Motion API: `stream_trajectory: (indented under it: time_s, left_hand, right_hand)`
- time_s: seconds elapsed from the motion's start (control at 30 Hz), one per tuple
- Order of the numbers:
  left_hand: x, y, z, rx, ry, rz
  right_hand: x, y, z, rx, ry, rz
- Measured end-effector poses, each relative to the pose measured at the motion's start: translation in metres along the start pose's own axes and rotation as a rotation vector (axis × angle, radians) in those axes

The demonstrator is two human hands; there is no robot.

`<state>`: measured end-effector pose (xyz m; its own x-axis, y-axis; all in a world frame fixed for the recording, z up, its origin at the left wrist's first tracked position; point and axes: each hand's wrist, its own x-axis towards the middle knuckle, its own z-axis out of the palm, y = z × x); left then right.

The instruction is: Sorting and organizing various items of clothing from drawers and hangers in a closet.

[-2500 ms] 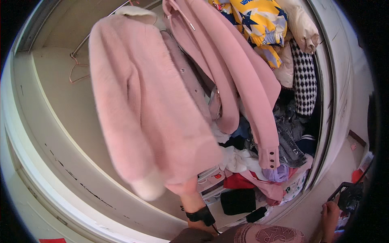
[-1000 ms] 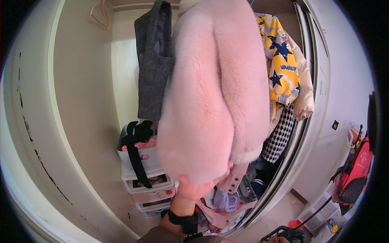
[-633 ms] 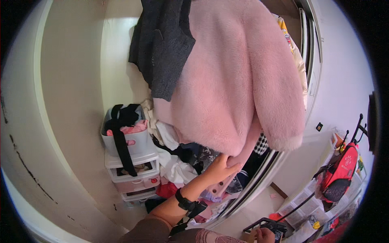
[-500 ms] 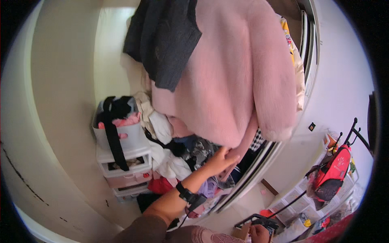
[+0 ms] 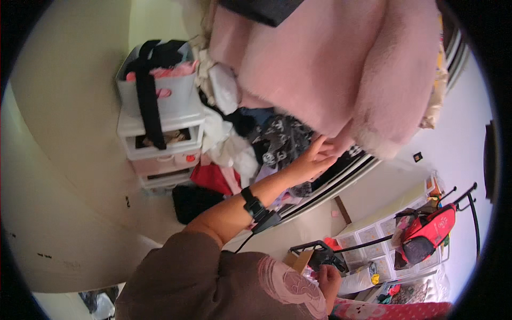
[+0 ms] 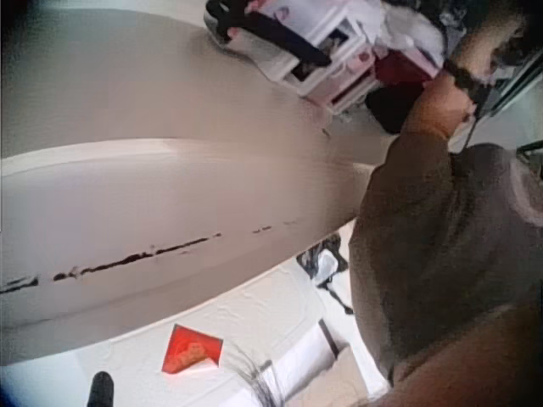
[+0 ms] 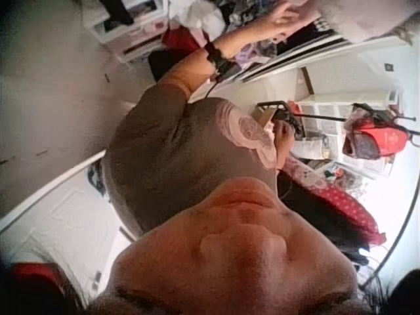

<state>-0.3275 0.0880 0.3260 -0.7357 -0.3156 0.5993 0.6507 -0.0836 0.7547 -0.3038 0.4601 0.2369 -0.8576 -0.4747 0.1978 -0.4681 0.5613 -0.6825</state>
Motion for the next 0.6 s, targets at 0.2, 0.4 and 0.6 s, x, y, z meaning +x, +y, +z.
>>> stream_trajectory:
  time_s: [0.2,0.4,0.6]
  left_hand:
    - [-0.012,0.012,-0.001,0.000,0.011,-0.114]
    - [-0.023,0.005,-0.003,-0.024,0.078,-0.108]
    - [-0.024,0.013,0.011,0.051,0.062,-0.133]
  right_hand:
    - [0.009,-0.009,0.001,0.068,-0.129,0.091]
    - [0.022,-0.012,0.008,0.109,-0.182,0.096]
    - [0.029,0.010,0.013,0.167,-0.225,0.011]
